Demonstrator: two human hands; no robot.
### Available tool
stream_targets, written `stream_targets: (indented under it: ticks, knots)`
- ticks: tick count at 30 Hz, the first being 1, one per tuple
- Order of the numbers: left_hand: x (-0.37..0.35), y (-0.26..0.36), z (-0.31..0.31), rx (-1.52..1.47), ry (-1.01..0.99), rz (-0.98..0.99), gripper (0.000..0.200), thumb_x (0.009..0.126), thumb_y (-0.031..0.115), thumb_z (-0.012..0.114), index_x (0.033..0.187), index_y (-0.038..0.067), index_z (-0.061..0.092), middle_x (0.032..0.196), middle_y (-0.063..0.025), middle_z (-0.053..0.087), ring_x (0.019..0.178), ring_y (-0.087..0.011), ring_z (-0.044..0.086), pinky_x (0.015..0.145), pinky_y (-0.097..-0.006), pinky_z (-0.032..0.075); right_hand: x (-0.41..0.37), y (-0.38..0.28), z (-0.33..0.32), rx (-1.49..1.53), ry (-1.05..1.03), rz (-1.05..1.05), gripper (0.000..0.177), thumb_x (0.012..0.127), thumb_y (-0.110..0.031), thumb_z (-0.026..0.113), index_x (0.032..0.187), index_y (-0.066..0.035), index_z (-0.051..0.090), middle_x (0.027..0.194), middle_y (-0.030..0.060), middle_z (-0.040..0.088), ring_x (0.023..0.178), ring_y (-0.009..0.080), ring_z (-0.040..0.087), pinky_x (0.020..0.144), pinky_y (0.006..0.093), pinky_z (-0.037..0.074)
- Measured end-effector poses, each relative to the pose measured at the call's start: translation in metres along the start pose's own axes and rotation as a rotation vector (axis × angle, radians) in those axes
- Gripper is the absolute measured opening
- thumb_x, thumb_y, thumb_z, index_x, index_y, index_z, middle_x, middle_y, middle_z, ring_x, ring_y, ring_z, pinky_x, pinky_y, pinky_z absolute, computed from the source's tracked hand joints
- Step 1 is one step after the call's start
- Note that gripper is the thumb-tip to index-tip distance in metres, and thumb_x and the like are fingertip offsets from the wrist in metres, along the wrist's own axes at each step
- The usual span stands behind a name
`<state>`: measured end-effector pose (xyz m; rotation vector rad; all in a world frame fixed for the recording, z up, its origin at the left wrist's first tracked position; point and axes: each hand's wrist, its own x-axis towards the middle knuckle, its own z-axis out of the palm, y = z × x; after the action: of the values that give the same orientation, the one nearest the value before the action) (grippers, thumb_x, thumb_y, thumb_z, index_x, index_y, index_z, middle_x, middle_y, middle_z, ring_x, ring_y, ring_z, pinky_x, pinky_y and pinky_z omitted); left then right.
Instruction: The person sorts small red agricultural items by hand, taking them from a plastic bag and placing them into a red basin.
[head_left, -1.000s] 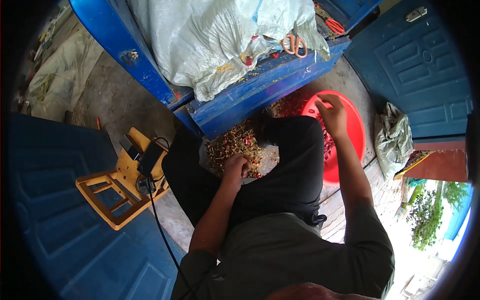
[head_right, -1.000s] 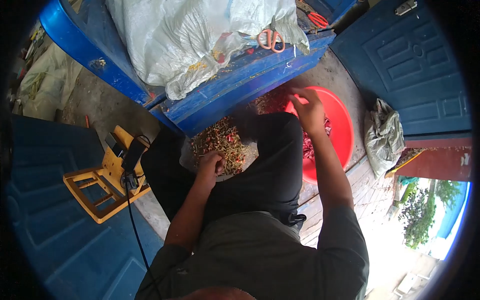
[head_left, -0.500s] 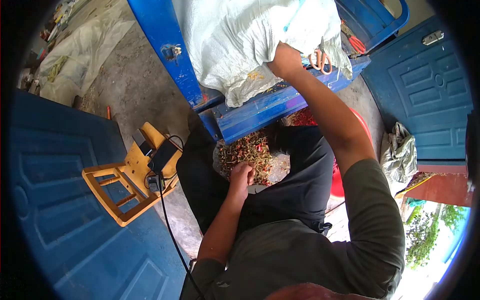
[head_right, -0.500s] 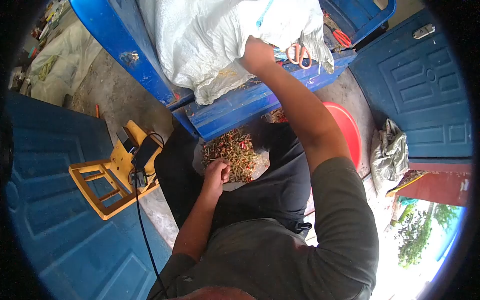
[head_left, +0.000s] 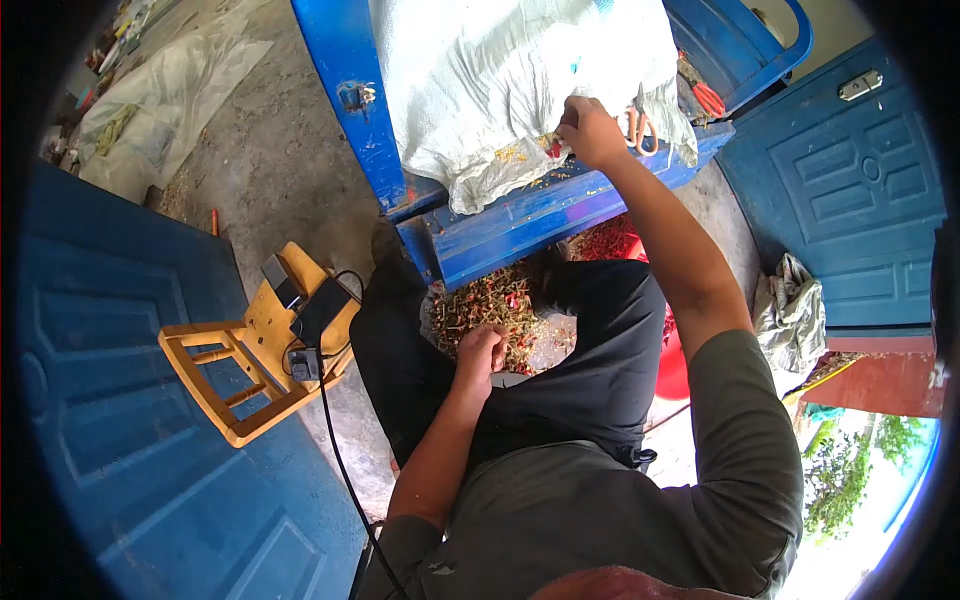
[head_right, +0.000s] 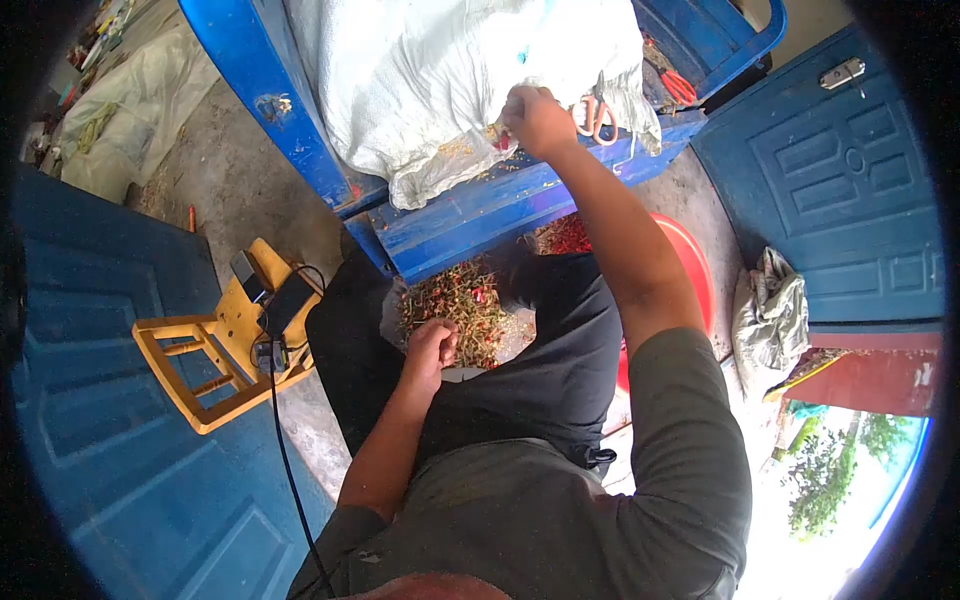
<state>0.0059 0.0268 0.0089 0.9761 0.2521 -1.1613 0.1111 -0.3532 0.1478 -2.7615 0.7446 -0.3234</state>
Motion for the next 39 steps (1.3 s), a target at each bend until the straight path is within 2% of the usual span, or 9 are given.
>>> stream_targets:
  ticks: [8,12,19,23,28,29,36,38,39]
  knots:
    - [0.004,-0.002,0.004,0.027,-0.002,-0.02,0.007,0.09,0.009,0.052,0.092,0.006,0.059,0.071,0.0017,0.052,0.053,-0.0049,0.042,0.045,-0.0222,0.031,-0.023,0.017,-0.011,0.413,0.09,-0.064,0.055,0.079,-0.008,0.077,0.131,0.0,0.06,0.104,0.0111,0.066,0.093,0.0158,0.065,0.083,0.029,0.053]
    - [0.008,-0.006,0.004,0.052,-0.014,-0.029,0.008,0.09,0.009,0.053,0.092,0.005,0.059,0.07,0.0015,0.051,0.052,-0.0057,0.042,0.045,-0.0229,0.031,-0.058,0.018,-0.03,0.713,0.232,-0.078,0.036,0.086,-0.006,0.074,0.12,0.001,0.066,0.104,0.0087,0.065,0.09,0.0141,0.066,0.083,0.0269,0.052]
    - [0.01,-0.007,0.009,0.044,-0.034,-0.038,0.008,0.089,0.008,0.051,0.091,0.005,0.059,0.07,-0.0004,0.053,0.051,-0.0068,0.042,0.045,-0.0235,0.031,-0.189,0.13,-0.04,0.77,0.369,0.426,0.024,0.092,-0.017,0.07,0.105,0.003,0.07,0.101,0.0098,0.072,0.087,0.0114,0.067,0.073,0.0249,0.054]
    - [0.011,-0.01,0.015,0.053,-0.052,-0.057,0.009,0.089,0.008,0.052,0.092,0.005,0.06,0.069,-0.0004,0.052,0.051,-0.0067,0.042,0.044,-0.0235,0.031,-0.282,0.231,-0.016,-0.157,0.123,0.527,0.042,0.082,-0.027,0.07,0.117,-0.004,0.069,0.114,0.0152,0.07,0.106,0.0286,0.067,0.096,0.0394,0.05]
    - [0.01,-0.012,0.019,0.05,-0.052,-0.06,0.011,0.088,0.008,0.051,0.091,0.005,0.061,0.069,-0.0001,0.053,0.05,-0.0065,0.042,0.043,-0.0227,0.031,-0.203,0.088,-0.055,0.48,0.074,0.541,0.031,0.086,-0.018,0.07,0.114,-0.004,0.07,0.112,0.0156,0.069,0.1,0.0296,0.067,0.09,0.0391,0.052]
    - [0.011,-0.013,0.019,0.056,-0.05,-0.056,0.011,0.088,0.008,0.051,0.091,0.005,0.061,0.069,-0.0001,0.053,0.05,-0.0065,0.042,0.043,-0.0227,0.031,-0.179,0.103,-0.03,0.369,0.162,0.122,0.026,0.089,-0.014,0.067,0.113,-0.004,0.07,0.107,0.0146,0.07,0.093,0.0284,0.067,0.086,0.0388,0.053]
    - [0.01,-0.009,-0.002,0.049,0.005,-0.04,0.011,0.089,0.008,0.05,0.092,0.005,0.06,0.071,-0.0002,0.053,0.052,-0.0059,0.042,0.045,-0.0225,0.032,0.012,-0.052,-0.022,-0.153,-0.23,0.009,0.032,0.082,-0.031,0.066,0.097,-0.003,0.07,0.096,0.0216,0.07,0.091,0.0378,0.068,0.082,0.0449,0.053]
    - [0.006,-0.005,-0.007,0.016,0.024,-0.042,0.01,0.089,0.008,0.05,0.093,0.005,0.06,0.072,-0.0002,0.053,0.052,-0.0059,0.043,0.046,-0.0224,0.032,0.055,-0.074,-0.034,0.005,-0.08,-0.268,0.035,0.08,-0.03,0.061,0.091,0.001,0.07,0.091,0.0263,0.069,0.088,0.0386,0.069,0.081,0.0453,0.053]
    - [0.003,-0.002,-0.006,0.008,0.03,-0.031,0.01,0.089,0.008,0.05,0.092,0.006,0.059,0.072,-0.0002,0.053,0.053,-0.0059,0.043,0.046,-0.0224,0.032,0.08,-0.089,-0.044,-0.375,-0.091,-0.551,0.034,0.082,-0.027,0.057,0.088,0.003,0.069,0.088,0.0262,0.069,0.085,0.0363,0.07,0.082,0.0439,0.054]
